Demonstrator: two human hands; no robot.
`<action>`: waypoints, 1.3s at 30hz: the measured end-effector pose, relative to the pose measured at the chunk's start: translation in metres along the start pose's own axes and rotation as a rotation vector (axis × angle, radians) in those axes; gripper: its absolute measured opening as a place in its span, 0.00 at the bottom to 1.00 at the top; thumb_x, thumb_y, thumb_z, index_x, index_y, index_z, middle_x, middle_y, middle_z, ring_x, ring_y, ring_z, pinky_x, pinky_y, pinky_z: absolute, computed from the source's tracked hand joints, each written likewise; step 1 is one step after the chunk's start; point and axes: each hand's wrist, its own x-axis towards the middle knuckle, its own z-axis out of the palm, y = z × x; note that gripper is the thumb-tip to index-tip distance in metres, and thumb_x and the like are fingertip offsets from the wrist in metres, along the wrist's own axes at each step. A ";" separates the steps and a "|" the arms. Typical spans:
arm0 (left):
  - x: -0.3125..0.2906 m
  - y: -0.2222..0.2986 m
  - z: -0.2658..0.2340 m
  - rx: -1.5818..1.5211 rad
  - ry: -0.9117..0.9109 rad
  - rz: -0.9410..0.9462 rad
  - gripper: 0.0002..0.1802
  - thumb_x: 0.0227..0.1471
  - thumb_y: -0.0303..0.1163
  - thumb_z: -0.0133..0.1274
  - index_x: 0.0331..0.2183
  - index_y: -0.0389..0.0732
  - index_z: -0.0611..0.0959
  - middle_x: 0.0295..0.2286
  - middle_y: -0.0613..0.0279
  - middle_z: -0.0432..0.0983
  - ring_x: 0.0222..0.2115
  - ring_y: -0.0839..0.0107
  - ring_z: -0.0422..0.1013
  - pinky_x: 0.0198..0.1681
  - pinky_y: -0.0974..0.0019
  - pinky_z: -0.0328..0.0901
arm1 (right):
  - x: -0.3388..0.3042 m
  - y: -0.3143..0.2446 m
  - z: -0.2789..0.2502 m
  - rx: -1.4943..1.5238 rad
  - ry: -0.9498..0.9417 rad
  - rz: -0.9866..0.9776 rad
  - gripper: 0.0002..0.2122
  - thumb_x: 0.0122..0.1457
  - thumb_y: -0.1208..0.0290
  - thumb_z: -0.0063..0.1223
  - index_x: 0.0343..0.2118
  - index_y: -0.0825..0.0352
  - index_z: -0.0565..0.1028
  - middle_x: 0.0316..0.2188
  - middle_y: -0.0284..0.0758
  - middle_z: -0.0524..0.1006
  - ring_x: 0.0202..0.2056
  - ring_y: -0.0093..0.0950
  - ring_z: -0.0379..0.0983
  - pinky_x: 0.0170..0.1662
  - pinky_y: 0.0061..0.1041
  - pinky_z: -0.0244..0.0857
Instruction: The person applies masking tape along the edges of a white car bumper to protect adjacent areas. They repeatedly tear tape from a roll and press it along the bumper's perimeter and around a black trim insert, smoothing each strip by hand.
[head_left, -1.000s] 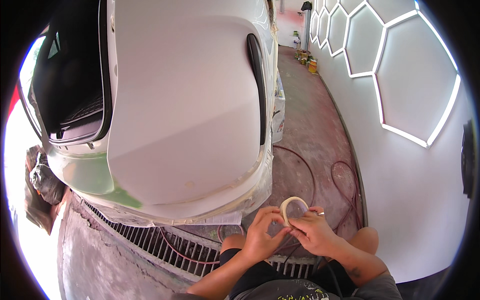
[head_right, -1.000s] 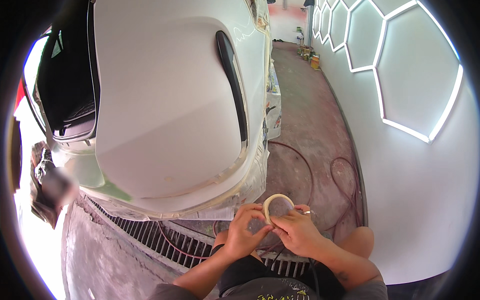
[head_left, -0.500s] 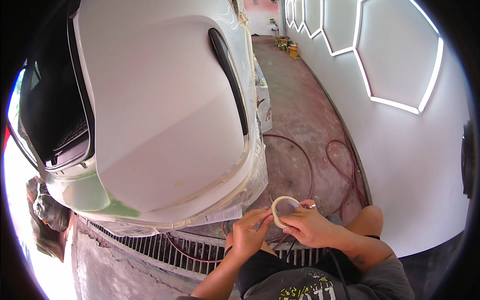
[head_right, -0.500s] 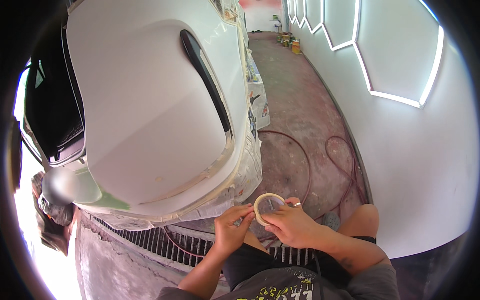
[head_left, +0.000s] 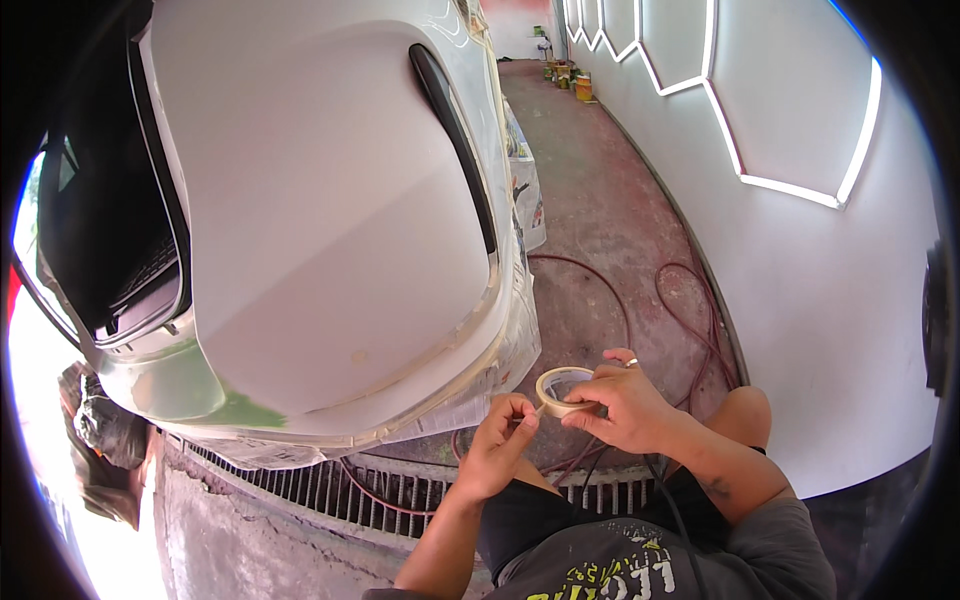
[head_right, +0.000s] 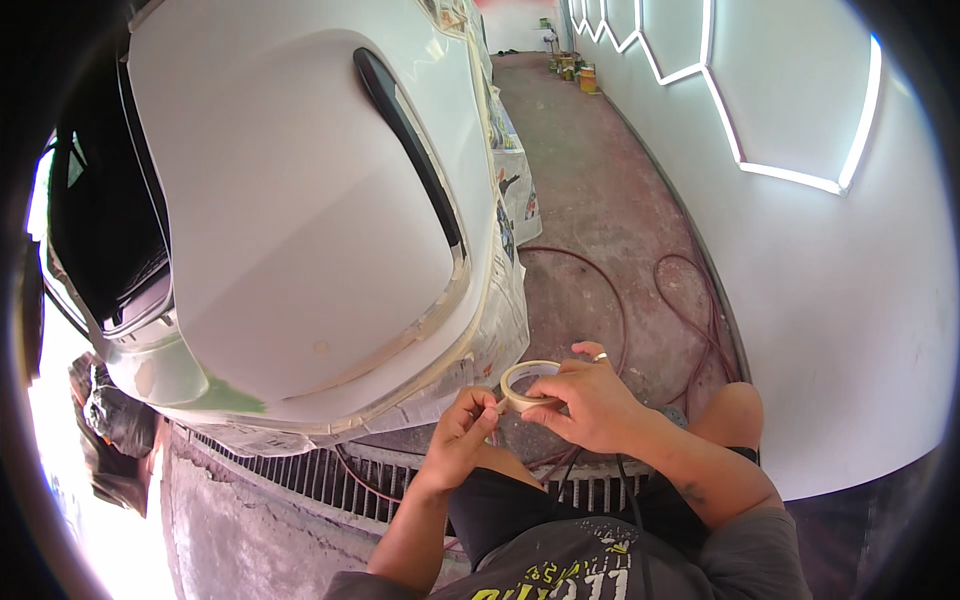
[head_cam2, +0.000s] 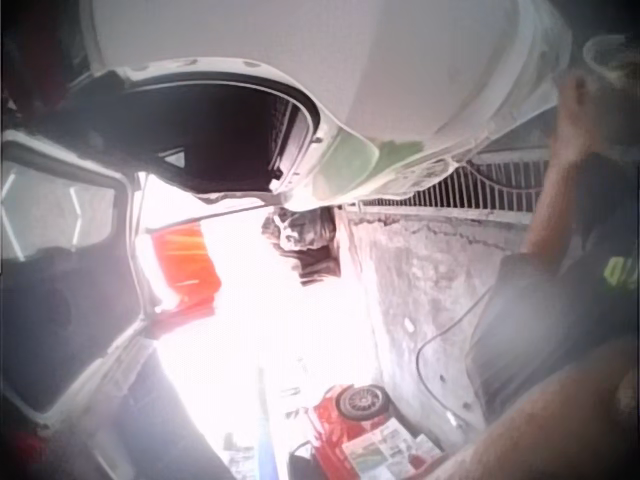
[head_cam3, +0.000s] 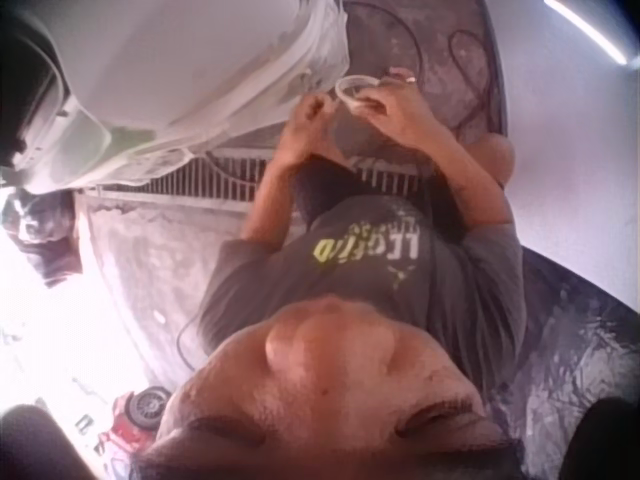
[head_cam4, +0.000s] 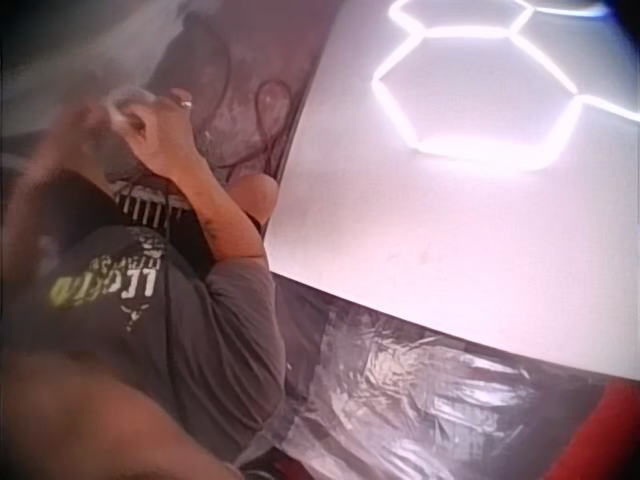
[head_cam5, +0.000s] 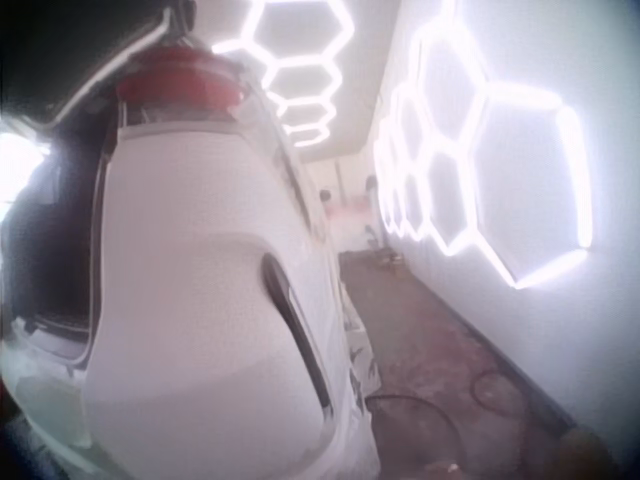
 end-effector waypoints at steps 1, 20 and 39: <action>0.002 0.012 -0.001 -0.160 -0.029 -0.039 0.07 0.68 0.22 0.61 0.44 0.39 0.80 0.40 0.66 0.73 0.40 0.77 0.69 0.46 0.69 0.67 | 0.004 -0.005 -0.003 0.015 0.076 -0.080 0.15 0.69 0.55 0.64 0.50 0.60 0.84 0.28 0.32 0.83 0.37 0.35 0.81 0.61 0.47 0.62; 0.032 0.099 0.001 0.198 0.336 0.296 0.07 0.62 0.19 0.68 0.36 0.34 0.83 0.31 0.61 0.85 0.32 0.77 0.78 0.42 0.71 0.72 | 0.051 0.017 -0.022 -0.222 0.777 -0.053 0.16 0.64 0.75 0.60 0.55 0.59 0.84 0.23 0.34 0.81 0.23 0.29 0.79 0.30 0.31 0.70; 0.151 0.311 0.012 1.469 -0.264 0.740 0.11 0.56 0.23 0.70 0.42 0.41 0.93 0.33 0.61 0.90 0.34 0.70 0.83 0.40 0.65 0.72 | 0.149 0.014 0.000 1.256 0.652 0.043 0.14 0.68 0.63 0.70 0.48 0.69 0.83 0.36 0.27 0.81 0.40 0.16 0.74 0.44 0.18 0.68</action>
